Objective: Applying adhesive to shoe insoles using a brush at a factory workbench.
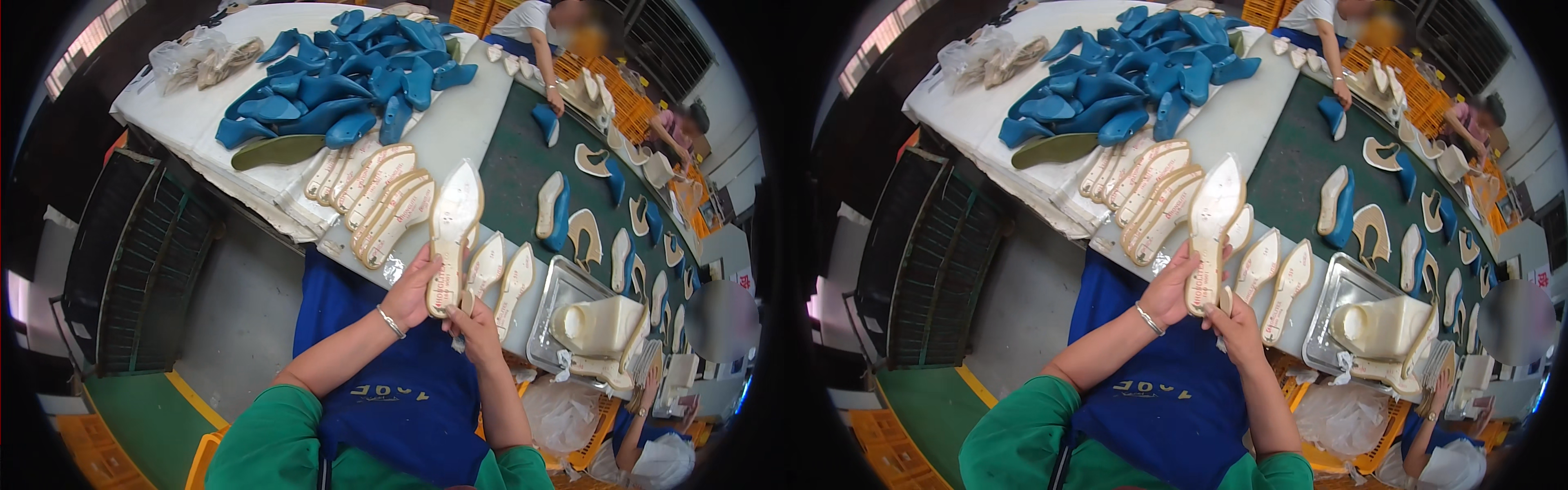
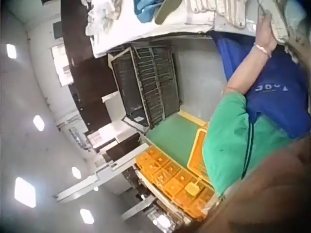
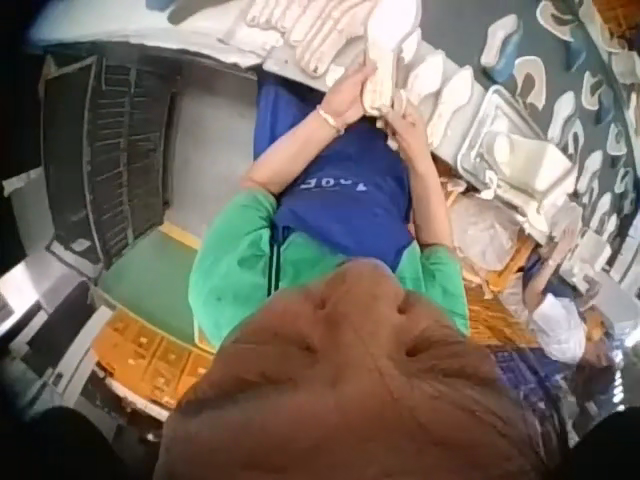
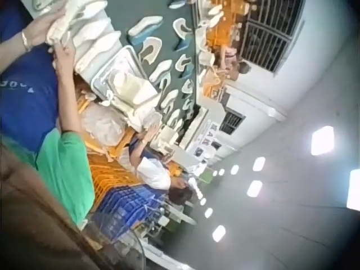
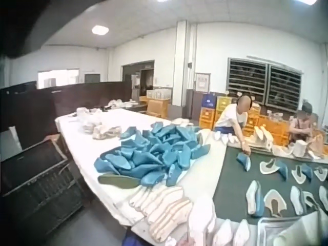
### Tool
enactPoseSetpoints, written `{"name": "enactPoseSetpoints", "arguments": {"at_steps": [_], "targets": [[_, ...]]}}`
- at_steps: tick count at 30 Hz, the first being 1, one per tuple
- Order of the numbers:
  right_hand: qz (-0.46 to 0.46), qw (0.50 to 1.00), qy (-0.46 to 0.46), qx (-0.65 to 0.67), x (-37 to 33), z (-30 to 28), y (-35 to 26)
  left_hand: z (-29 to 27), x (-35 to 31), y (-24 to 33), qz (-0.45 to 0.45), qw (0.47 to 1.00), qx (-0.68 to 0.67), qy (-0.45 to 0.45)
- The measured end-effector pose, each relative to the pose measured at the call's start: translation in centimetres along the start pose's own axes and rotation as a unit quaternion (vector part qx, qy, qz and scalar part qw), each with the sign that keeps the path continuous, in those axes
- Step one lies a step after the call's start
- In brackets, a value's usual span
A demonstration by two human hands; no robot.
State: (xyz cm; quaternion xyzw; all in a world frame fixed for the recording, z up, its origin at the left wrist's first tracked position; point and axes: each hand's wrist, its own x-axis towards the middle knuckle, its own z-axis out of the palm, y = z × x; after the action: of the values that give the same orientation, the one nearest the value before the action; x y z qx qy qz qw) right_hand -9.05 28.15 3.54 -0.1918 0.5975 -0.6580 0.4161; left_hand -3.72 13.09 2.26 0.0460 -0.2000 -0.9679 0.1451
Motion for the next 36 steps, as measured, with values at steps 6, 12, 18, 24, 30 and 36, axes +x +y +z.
{"name": "enactPoseSetpoints", "arguments": {"at_steps": [6, 12, 18, 24, 30, 36], "targets": [[0.017, 0.997, 0.038, 0.060, 0.0, 0.0, -1.2, -1.2, 0.7, 0.6, -0.040, 0.997, 0.063, 0.006], [-0.006, 0.995, 0.062, 0.073, -0.9, -1.6, -2.0, -6.4, 3.0, 5.4, 0.096, 0.927, 0.345, 0.114], [-0.029, 0.992, 0.118, 0.039, -1.5, -2.8, -2.0, -9.3, 5.4, 14.6, 0.208, 0.850, 0.426, 0.231], [-0.029, 0.991, 0.124, 0.033, -0.8, -2.5, -1.8, -17.7, 7.2, 23.1, 0.328, 0.457, 0.752, 0.342], [-0.021, 0.992, 0.120, 0.030, -0.1, -1.5, -2.0, -22.9, 5.9, 36.1, 0.201, 0.254, 0.857, 0.401], [-0.008, 0.993, 0.120, 0.011, 0.5, -0.5, -1.5, -21.8, 4.4, 38.8, 0.053, 0.211, 0.914, 0.344]]}}
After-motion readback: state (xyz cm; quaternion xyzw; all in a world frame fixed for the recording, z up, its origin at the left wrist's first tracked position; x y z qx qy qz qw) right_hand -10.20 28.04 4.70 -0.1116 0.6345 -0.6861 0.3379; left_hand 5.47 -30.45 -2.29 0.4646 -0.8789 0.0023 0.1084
